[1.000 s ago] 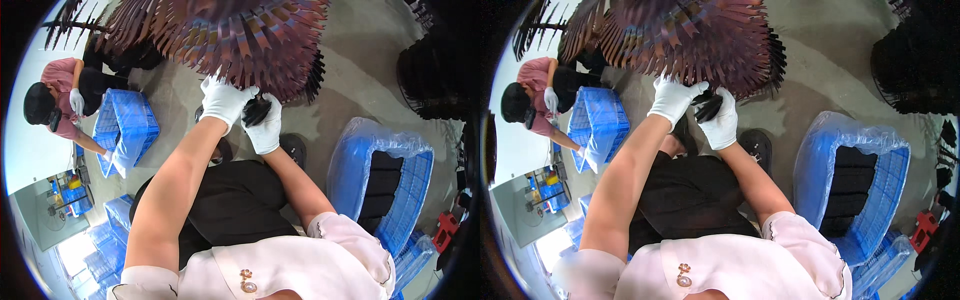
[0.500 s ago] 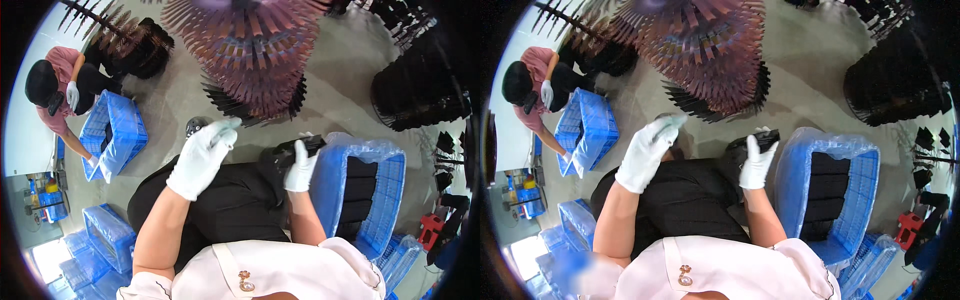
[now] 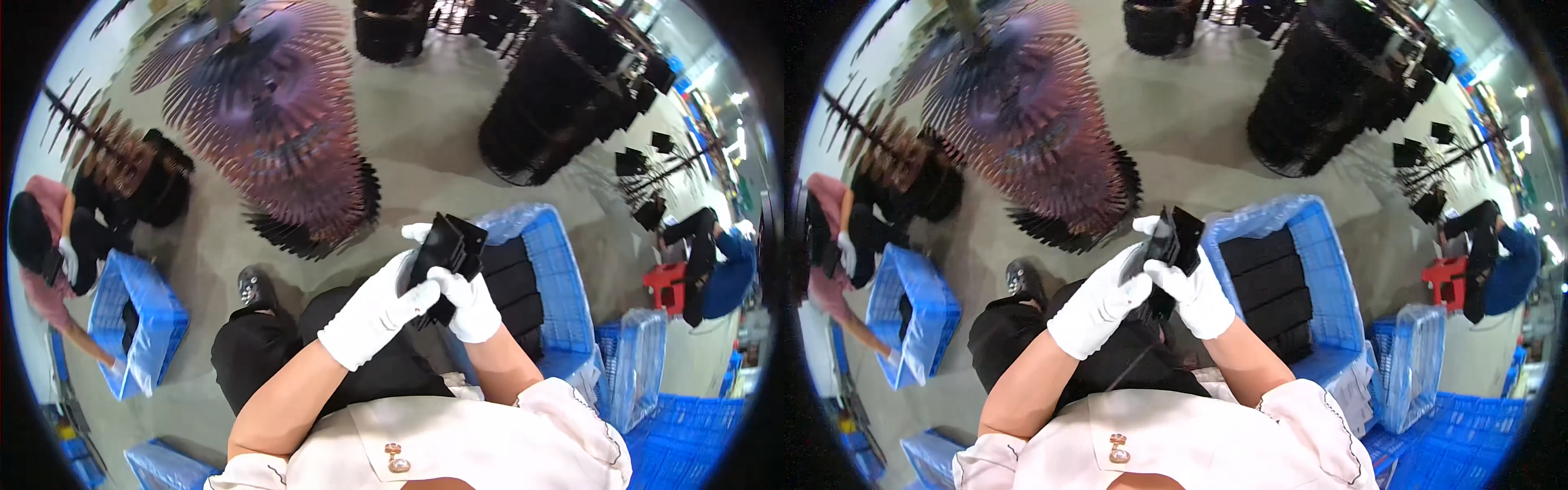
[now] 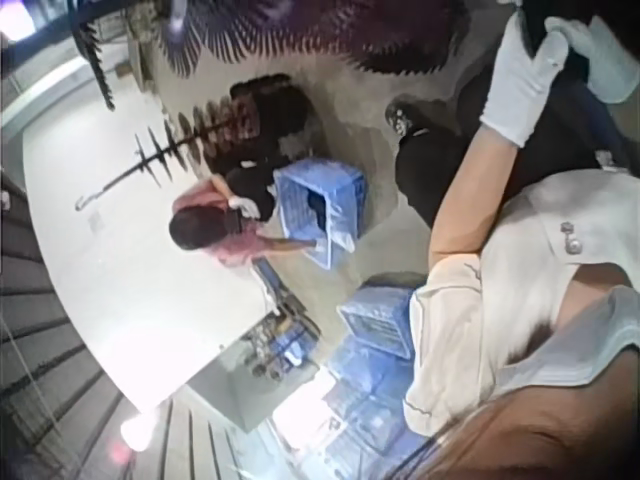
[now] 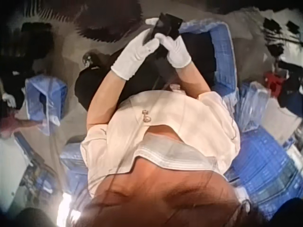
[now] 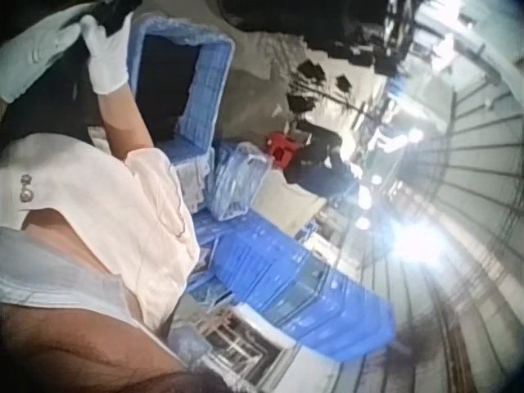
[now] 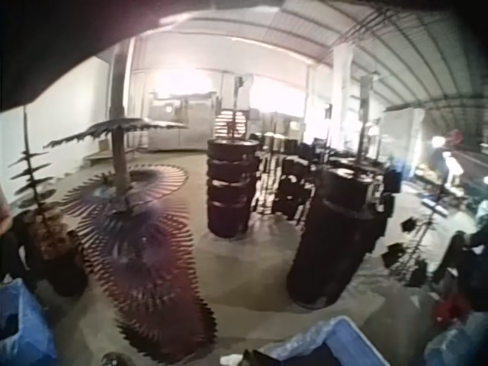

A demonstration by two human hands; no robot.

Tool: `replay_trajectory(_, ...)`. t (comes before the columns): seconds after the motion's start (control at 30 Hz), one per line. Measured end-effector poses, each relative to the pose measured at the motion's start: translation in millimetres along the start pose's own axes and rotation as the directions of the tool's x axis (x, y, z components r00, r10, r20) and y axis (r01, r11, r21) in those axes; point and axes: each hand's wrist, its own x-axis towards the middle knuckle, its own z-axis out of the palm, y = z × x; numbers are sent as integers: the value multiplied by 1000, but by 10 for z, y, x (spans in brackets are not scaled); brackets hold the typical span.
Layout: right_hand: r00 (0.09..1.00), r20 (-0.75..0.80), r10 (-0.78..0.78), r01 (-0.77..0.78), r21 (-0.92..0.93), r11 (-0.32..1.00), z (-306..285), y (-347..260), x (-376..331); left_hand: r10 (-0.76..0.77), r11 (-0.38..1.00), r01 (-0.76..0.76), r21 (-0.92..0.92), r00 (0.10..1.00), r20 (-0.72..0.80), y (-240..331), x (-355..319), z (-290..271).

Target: Organizing black fan-like blades from a rack into a storage bin.

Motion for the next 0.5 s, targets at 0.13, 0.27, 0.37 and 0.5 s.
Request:
replay_trajectory(0.13, 1000, -14, 13, -15, -199, 980, -78, -147, -47, 54, 998, -48, -40, 986, 158, -64, 66, 141)
replay_trajectory(0.27, 998, -59, -3, -13, -272, 962, -66, -185, -116, -28, 981, 58, -183, 987, 161, -214, 128, 202)
replay_trajectory(0.37, 999, -47, 6, -23, -359, 933, -165, -206, -137, -69, 966, 113, -231, 979, 190, -191, 153, 228)
replay_trajectory(0.5, 997, 28, 72, -46, -527, 848, -402, -336, -159, -124, 956, 188, -226, 956, 267, -89, 201, 260)
